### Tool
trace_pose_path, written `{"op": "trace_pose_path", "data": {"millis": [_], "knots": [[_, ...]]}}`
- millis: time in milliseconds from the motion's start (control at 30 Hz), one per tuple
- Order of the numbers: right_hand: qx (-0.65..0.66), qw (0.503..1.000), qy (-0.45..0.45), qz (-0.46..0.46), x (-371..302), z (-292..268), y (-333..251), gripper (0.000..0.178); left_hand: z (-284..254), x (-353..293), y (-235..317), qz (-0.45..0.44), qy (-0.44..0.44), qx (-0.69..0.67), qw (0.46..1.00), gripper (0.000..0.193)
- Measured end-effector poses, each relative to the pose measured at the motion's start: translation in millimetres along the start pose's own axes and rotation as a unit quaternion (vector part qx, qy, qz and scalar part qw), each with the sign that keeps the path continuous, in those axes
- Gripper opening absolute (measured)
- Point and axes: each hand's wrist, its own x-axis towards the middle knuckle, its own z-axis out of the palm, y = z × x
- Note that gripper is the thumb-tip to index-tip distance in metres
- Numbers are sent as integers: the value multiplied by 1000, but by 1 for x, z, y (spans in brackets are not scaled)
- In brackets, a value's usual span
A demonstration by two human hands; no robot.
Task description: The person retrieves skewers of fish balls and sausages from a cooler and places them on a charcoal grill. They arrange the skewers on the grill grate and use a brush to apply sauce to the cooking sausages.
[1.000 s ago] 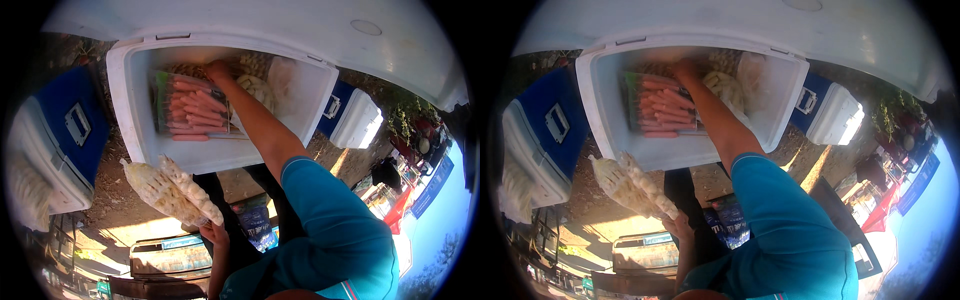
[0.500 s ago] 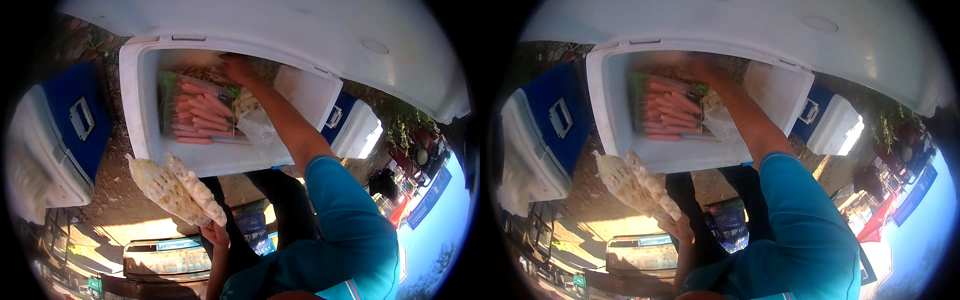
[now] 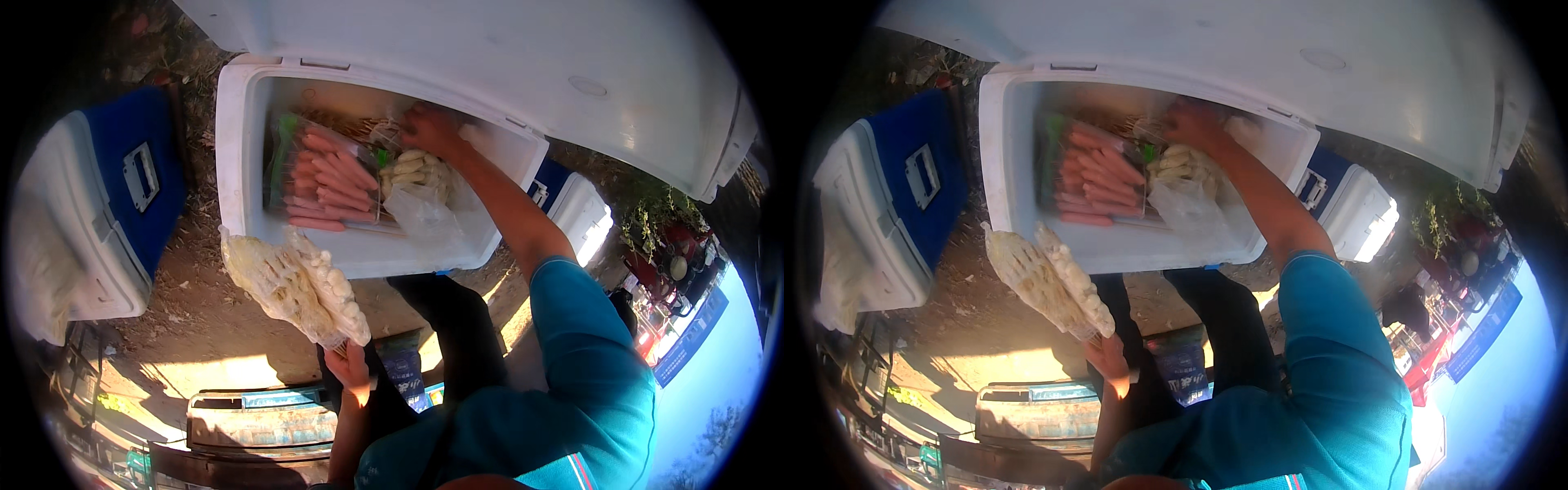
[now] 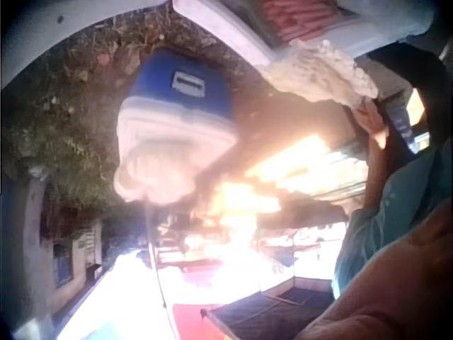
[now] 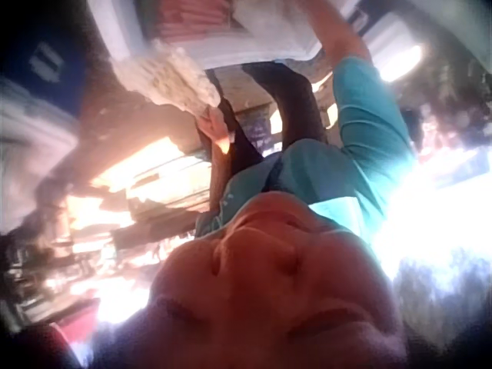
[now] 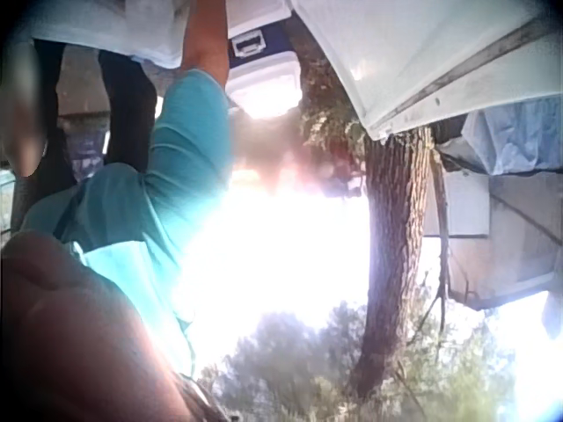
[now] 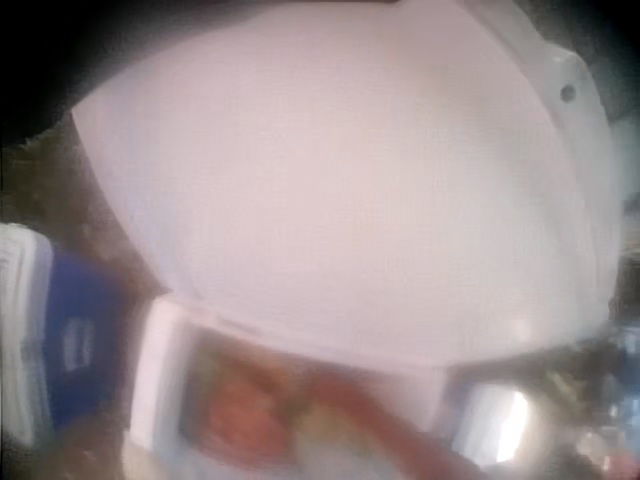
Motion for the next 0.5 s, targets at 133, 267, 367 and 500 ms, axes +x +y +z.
{"op": "trace_pose_path", "data": {"millis": [133, 267, 367, 500], "knots": [[-30, 993, 96, 54, -26, -6, -3, 61, 0, 4, -5, 25, 11, 2, 1000, 34], [-29, 970, 96, 221, -102, -9, 44, 79, 6, 5, -5, 38, 32, 0, 999, 34], [109, 916, -1, 386, -127, 6, 24, 91, 12, 8, -3, 34, 44, -6, 998, 34], [177, 878, 60, 440, -131, 67, 28, 92, 15, 0, -2, 37, 48, 1, 998, 33]]}}
